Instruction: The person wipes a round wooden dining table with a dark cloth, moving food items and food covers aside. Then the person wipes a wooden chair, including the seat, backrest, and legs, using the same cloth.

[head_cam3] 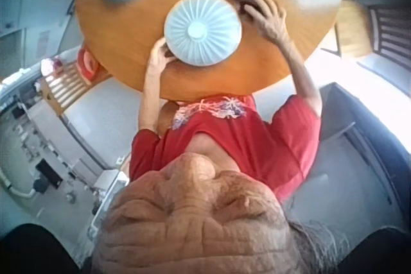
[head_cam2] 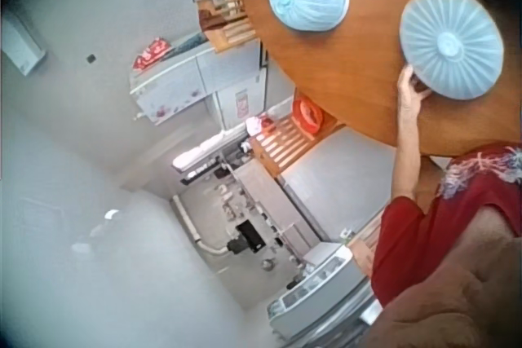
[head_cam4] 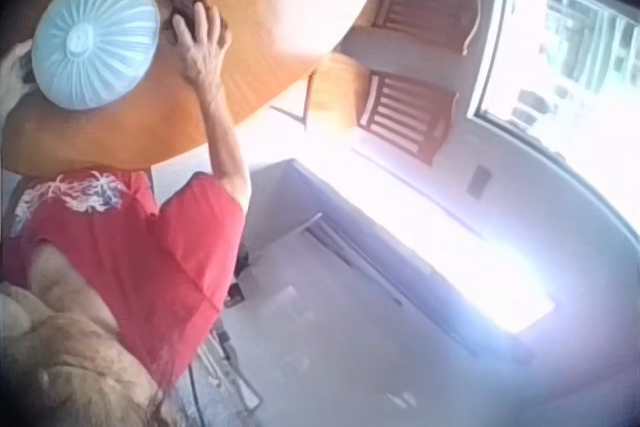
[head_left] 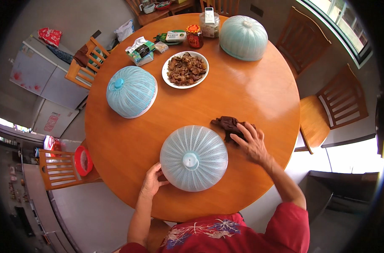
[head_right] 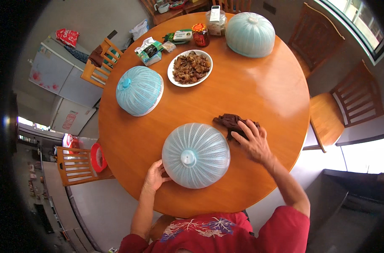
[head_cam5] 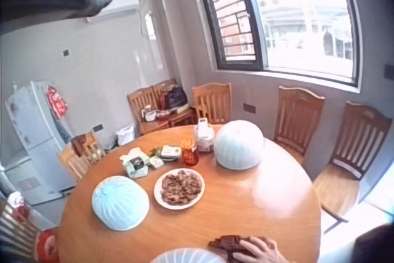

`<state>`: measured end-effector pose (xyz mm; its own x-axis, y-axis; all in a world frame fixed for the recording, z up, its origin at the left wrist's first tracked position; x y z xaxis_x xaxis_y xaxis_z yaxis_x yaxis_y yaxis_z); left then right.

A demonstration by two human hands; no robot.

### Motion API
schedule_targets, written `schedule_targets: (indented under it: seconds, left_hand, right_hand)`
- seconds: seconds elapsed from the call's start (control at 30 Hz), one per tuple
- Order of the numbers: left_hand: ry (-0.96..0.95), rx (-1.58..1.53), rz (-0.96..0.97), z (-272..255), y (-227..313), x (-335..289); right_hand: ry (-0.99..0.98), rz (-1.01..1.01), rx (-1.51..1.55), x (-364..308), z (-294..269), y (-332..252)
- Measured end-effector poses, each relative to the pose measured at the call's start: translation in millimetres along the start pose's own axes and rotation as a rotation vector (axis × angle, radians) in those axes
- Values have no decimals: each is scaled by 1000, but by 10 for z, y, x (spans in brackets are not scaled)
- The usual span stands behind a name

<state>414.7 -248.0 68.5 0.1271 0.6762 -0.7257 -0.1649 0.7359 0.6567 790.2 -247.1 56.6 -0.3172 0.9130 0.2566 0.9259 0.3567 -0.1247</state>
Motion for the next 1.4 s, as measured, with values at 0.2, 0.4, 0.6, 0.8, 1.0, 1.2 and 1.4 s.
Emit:
schedule_targets:
  seconds: [0.2,0.4,0.6,0.8,1.0,1.2,1.4]
  left_hand:
    - [57,11,-17,-29,-151,175]
    - [20,-87,-34,86,-172,220]
    - [-136,-238,6,62,-129,272]
    - [-319,-319,333,267,475,379]
    - [-327,-254,482,575,1341,1317]
    - [-225,-293,515,798,1760,2198]
    - [-118,-256,557,747,1891,2789]
  right_hand:
    - [-218,775,1099,-543,194,-720]
    - [-114,900,1425,-485,121,-855]
    - [-47,898,1496,-457,115,-866]
    - [277,633,1512,2,101,-764]
    - [349,530,1408,1216,129,60]
    - [351,598,1500,2009,707,601]
    - [277,662,1475,2469,845,730]
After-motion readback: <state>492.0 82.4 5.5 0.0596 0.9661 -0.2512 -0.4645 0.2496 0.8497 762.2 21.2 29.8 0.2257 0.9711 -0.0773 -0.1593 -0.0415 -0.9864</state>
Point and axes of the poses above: each hand's wrist, its own x-axis towards the middle knuckle, its own z-axis out of the palm, y = z × x, the point moved 3 cm from there along x, towards the middle knuckle, and after that the axes turned 4 degrees about -x, right-handed, at the moved point
